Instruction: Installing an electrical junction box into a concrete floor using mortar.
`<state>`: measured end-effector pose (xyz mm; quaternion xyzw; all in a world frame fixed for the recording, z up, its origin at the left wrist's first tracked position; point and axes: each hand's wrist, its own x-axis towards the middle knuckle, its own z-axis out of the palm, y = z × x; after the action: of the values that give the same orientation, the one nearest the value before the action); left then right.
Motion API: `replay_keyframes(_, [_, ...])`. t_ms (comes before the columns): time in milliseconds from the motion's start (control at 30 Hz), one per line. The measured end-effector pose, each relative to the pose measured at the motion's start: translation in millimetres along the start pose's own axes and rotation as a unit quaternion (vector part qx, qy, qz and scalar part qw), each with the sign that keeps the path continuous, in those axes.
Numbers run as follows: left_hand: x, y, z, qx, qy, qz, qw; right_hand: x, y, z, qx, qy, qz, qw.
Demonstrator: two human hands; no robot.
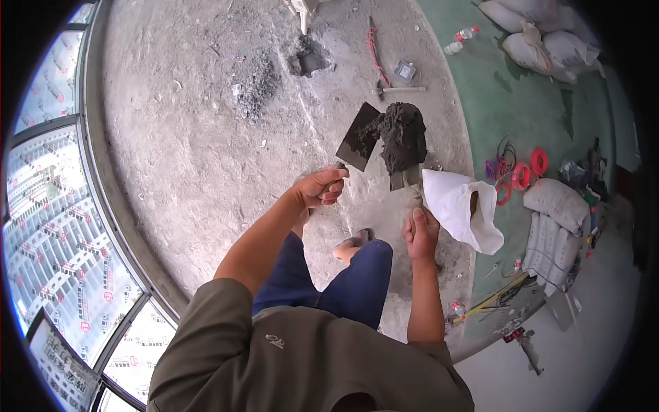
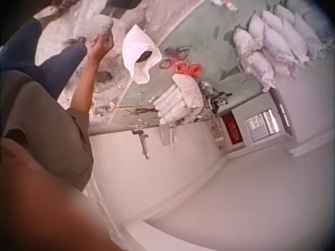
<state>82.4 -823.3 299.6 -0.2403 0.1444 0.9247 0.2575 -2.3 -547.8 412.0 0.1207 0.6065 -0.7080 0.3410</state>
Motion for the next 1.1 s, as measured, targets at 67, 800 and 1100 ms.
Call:
replay_keyframes(67, [-19, 46, -34, -0.011, 0.041, 0.03, 0.999, 57, 0, 41, -0.018, -0.039, 0.01, 0.999])
replay_keyframes(800, [66, 266, -355, -0.143, 0.079, 0.217, 0.962, 685, 217, 181, -0.474, -0.133, 0.086, 0.866])
replay_keyframes(1100, [115, 382, -383, -0.04, 0.042, 0.264, 0.963, 691, 193, 233, -0.82, -0.155, -0.121, 0.538])
